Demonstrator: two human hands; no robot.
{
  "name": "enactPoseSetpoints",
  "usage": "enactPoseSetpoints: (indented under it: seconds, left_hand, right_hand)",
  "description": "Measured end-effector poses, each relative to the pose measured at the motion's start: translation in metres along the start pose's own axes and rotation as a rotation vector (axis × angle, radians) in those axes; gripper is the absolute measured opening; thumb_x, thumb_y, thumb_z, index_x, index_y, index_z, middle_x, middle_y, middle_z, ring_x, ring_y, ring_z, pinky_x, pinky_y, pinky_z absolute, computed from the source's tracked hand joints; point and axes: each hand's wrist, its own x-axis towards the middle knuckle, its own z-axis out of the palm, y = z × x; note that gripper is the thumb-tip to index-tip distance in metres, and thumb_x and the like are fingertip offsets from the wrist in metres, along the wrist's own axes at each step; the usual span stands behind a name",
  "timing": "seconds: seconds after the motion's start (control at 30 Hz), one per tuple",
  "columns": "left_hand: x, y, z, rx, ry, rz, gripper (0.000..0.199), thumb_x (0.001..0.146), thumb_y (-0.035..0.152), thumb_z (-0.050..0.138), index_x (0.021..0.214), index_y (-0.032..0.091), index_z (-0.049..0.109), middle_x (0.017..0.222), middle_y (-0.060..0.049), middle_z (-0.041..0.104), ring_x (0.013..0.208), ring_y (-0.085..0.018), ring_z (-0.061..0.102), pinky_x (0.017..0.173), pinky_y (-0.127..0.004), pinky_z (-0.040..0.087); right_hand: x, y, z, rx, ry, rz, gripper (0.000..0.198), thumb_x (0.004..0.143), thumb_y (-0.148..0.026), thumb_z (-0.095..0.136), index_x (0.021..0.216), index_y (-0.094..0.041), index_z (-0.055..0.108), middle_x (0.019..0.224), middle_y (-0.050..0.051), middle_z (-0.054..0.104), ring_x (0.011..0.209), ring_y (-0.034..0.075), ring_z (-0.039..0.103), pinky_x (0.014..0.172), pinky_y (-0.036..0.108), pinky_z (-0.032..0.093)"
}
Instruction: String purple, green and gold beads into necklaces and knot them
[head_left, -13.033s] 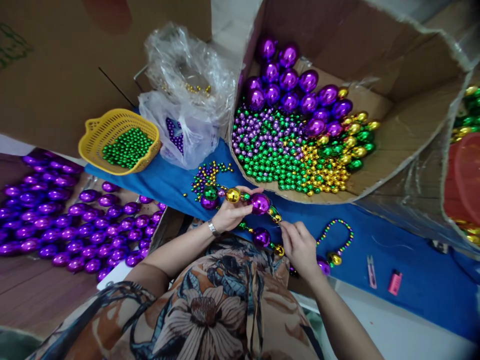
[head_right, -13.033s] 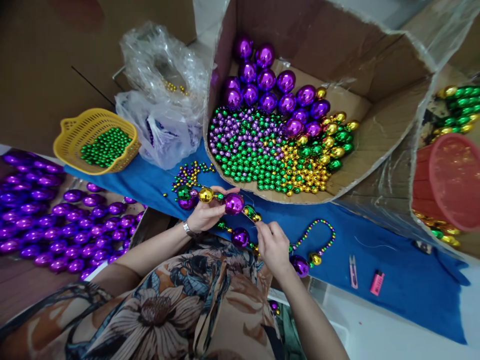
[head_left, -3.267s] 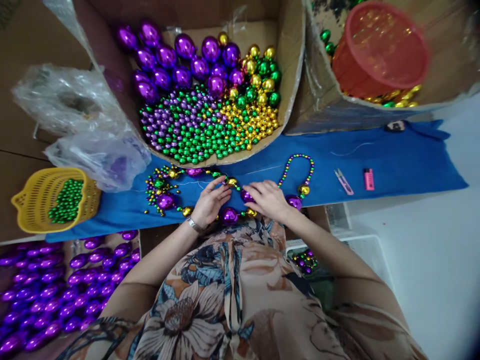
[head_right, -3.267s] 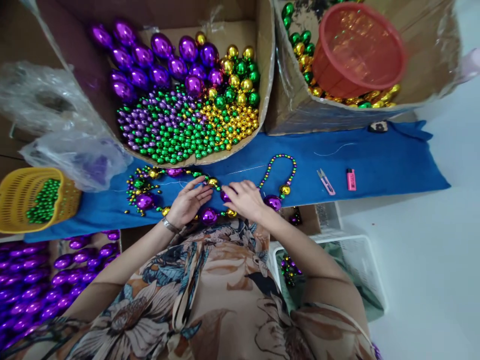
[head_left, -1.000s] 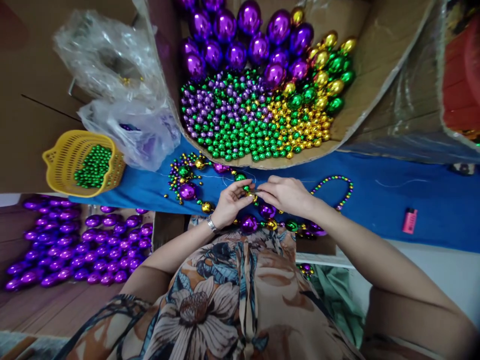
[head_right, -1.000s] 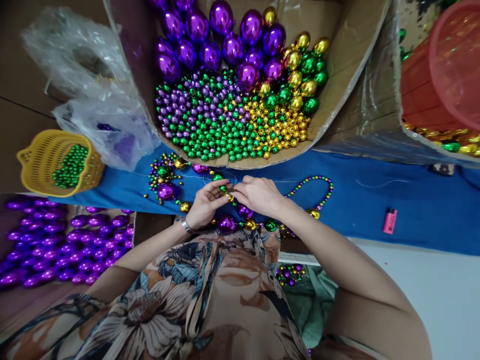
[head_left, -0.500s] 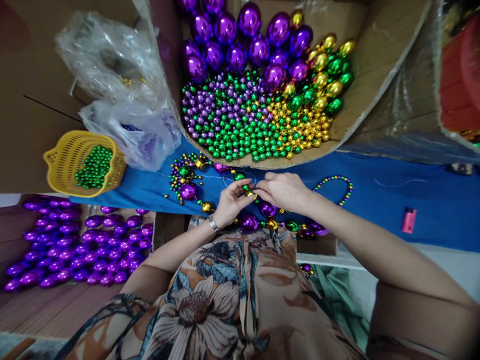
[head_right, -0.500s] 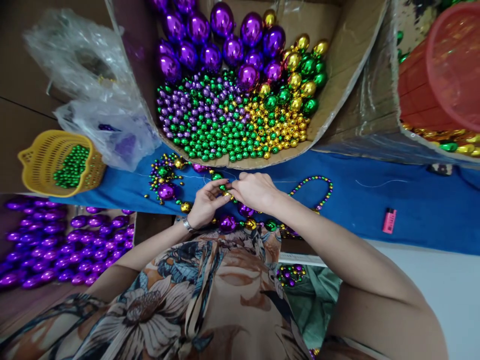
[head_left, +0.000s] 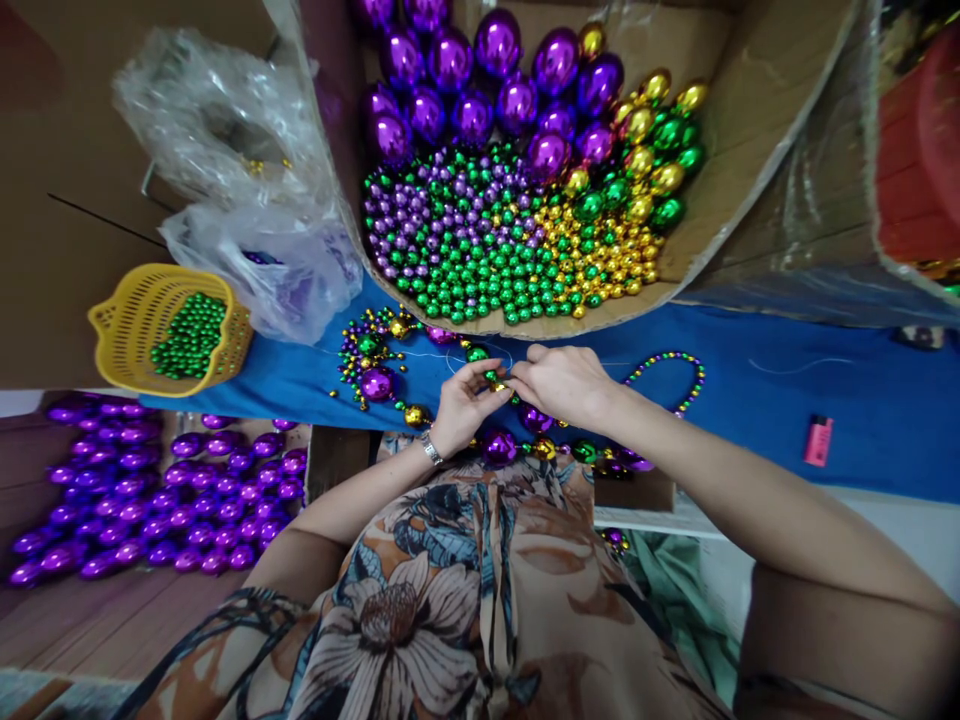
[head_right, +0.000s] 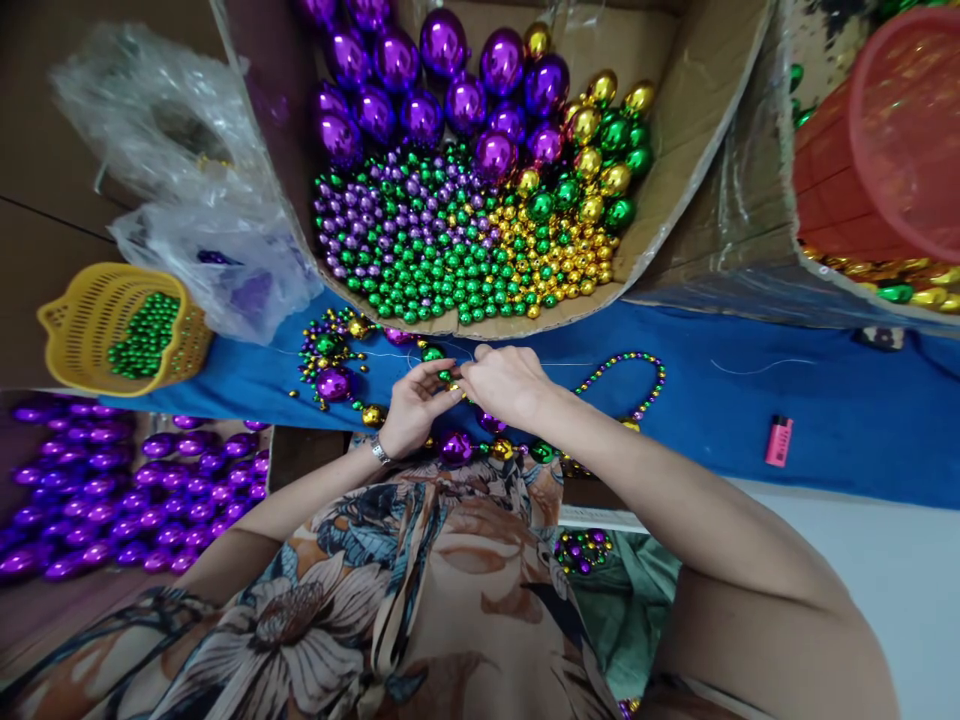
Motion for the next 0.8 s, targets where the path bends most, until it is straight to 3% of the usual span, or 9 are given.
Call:
enactPoseSetpoints:
  seconds: [0.27, 0.53, 0.8]
  left_hand:
    - [0.001, -0.007, 0.001, 0.036, 0.049, 0.038, 0.049, 0.065, 0.032, 0.086, 0.108, 0.019, 0.067, 0.102, -0.008, 0.073, 0.096, -0.02, 0.07, 0.088, -0.038, 0.058]
    - [0.0, -0.003, 0.005, 0.043, 0.099, -0.003, 0.052, 0.062, 0.037, 0.087, 0.104, 0.017, 0.066, 0.099, -0.009, 0.072, 0.088, -0.018, 0.069, 0.082, -0.033, 0.057]
    - [0.0, -0.005, 0.005, 0.074, 0.1, -0.007, 0.051, 0.061, 0.039, 0.087, 0.101, 0.016, 0.065, 0.1, -0.008, 0.071, 0.085, -0.018, 0.068, 0.079, -0.032, 0.057]
  right_hand:
    - [0.004, -0.01, -0.005, -0.022, -0.044, -0.011, 0.038, 0.098, -0.033, 0.037, 0.112, -0.019, 0.069, 0.104, 0.014, 0.063, 0.083, 0.022, 0.063, 0.062, 0.028, 0.032]
    - [0.001, -0.021, -0.009, -0.078, -0.027, -0.018, 0.032, 0.092, -0.012, 0.039, 0.106, -0.01, 0.068, 0.102, 0.017, 0.062, 0.085, 0.022, 0.063, 0.058, 0.028, 0.03]
    - [0.003, -0.021, -0.009, -0.075, -0.025, -0.04, 0.036, 0.091, -0.011, 0.036, 0.105, -0.011, 0.069, 0.103, 0.018, 0.062, 0.084, 0.023, 0.062, 0.058, 0.029, 0.03]
